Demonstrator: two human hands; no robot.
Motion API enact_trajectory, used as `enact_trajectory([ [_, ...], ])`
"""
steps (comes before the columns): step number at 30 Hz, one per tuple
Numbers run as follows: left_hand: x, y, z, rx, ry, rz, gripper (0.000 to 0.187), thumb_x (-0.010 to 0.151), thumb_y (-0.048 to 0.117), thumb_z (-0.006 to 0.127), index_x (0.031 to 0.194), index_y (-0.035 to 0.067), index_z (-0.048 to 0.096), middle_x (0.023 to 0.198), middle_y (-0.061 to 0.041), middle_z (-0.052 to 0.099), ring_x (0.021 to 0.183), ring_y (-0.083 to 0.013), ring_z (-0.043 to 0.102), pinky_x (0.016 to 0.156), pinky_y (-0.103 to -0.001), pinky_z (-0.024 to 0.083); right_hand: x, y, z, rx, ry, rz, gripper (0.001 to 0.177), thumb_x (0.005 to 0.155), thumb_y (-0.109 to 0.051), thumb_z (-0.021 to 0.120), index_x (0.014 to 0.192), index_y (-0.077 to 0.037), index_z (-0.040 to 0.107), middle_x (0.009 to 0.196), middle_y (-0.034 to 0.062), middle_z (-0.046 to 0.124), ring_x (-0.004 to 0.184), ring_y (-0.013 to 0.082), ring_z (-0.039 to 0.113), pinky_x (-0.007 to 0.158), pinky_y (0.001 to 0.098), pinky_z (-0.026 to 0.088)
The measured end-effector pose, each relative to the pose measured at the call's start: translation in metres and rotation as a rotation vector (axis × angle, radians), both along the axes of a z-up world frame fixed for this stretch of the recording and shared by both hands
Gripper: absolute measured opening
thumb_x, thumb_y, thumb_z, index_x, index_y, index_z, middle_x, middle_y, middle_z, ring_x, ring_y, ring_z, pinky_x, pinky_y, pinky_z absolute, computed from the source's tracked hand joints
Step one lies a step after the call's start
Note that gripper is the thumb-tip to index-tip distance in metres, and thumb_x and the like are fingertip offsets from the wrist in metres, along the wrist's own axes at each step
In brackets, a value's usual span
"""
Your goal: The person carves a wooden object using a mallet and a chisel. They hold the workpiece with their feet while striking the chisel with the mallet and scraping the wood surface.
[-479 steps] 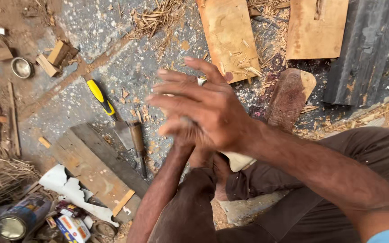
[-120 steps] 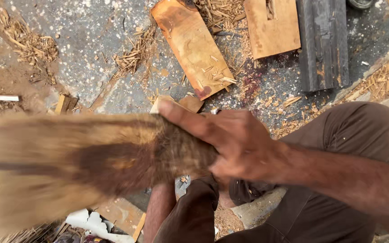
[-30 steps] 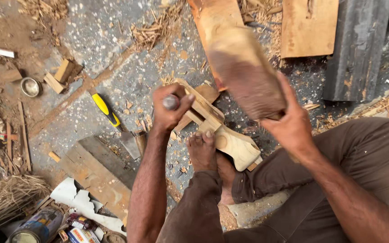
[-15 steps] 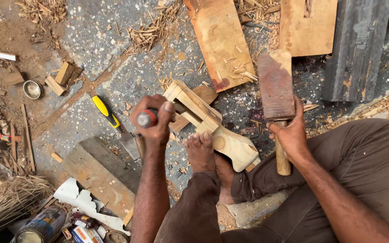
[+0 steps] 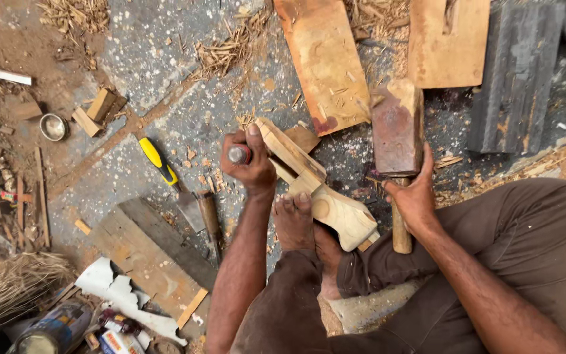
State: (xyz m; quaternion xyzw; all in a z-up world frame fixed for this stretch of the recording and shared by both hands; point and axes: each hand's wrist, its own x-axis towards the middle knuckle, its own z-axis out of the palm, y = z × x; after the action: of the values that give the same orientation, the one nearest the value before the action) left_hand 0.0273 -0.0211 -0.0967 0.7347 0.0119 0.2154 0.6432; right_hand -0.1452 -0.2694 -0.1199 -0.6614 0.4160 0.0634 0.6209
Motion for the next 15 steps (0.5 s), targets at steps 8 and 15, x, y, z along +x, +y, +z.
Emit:
enact_trajectory([
  [8, -0.015, 0.013, 0.029, 0.108, 0.027, -0.452, 0.029, 0.095, 0.006, 0.071, 0.072, 0.008, 0.054, 0.059, 0.000, 0.058, 0.049, -0.0085, 0.055, 0.043, -0.026, 0.038, -0.001, 0.003, -0.005, 0.012, -0.022, -0.013, 0.116, 0.081, 0.016, 0.066, 0.165, -0.020, -0.006, 0.145, 0.0238, 0.049, 0.099, 0.0240, 0.066, 0.059, 0.0311, 0.059],
  [15, -0.033, -0.016, 0.009, 0.186, -0.171, -0.064, 0.027, 0.093, 0.008, 0.070, 0.072, 0.008, 0.053, 0.058, 0.000, 0.053, 0.045, -0.0075, 0.046, 0.041, -0.026, 0.032, 0.000, 0.002, -0.002, -0.006, -0.007, 0.027, 0.110, 0.083, 0.013, 0.066, 0.163, -0.013, -0.006, 0.139, 0.0216, 0.050, 0.103, 0.0249, 0.066, 0.064, 0.0326, 0.063],
])
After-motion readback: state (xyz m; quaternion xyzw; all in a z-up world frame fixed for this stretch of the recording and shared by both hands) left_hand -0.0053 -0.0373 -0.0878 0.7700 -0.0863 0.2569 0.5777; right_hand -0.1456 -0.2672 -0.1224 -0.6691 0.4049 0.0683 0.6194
